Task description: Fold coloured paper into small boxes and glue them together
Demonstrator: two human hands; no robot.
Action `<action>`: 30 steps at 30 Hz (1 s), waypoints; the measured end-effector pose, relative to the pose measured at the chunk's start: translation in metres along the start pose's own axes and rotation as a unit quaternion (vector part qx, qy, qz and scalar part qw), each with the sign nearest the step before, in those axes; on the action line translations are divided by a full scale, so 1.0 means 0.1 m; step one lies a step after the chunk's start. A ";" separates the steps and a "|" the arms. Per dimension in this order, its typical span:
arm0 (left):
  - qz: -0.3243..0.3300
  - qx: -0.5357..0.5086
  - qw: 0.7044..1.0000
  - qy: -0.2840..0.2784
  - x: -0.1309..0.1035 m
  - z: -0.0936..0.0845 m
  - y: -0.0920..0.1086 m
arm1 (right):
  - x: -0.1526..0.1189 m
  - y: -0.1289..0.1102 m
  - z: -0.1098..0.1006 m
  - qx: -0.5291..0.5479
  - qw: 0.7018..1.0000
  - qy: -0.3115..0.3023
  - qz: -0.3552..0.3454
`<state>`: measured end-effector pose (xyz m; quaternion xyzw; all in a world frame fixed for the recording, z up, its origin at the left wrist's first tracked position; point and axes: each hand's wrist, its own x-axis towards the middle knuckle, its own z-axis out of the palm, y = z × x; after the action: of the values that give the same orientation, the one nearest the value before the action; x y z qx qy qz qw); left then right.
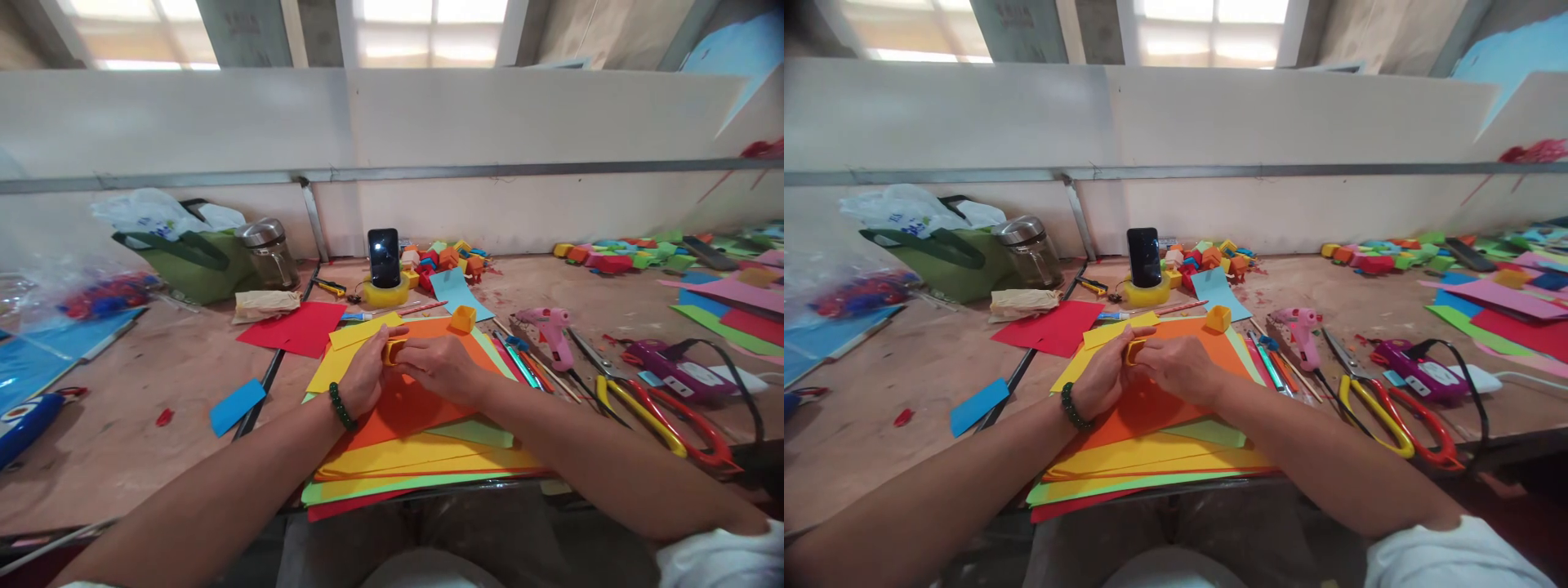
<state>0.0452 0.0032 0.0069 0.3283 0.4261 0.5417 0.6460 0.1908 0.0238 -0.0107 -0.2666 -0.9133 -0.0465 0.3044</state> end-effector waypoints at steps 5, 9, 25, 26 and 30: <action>0.010 0.010 0.999 -0.030 0.03 -0.03 -0.03 | 0.02 0.01 -0.06 0.070 0.996 0.052 0.004; 0.037 0.030 0.998 -0.041 0.01 -0.03 -0.04 | 0.07 0.01 -0.13 0.094 0.989 0.103 0.050; 0.028 0.132 0.983 -0.122 0.02 -0.09 -0.07 | 0.10 0.08 -0.10 0.017 0.988 0.024 0.149; 0.034 0.143 0.982 -0.119 0.01 -0.09 -0.06 | 0.10 0.10 -0.12 0.035 0.987 0.025 0.153; 0.034 0.195 0.973 -0.120 -0.01 -0.10 0.01 | 0.12 0.17 -0.17 0.094 0.983 0.015 0.154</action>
<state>0.0361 0.0022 0.0041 0.5248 0.4310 0.4264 0.5975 0.2005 0.0395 0.0086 -0.3737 -0.8567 0.0832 0.3456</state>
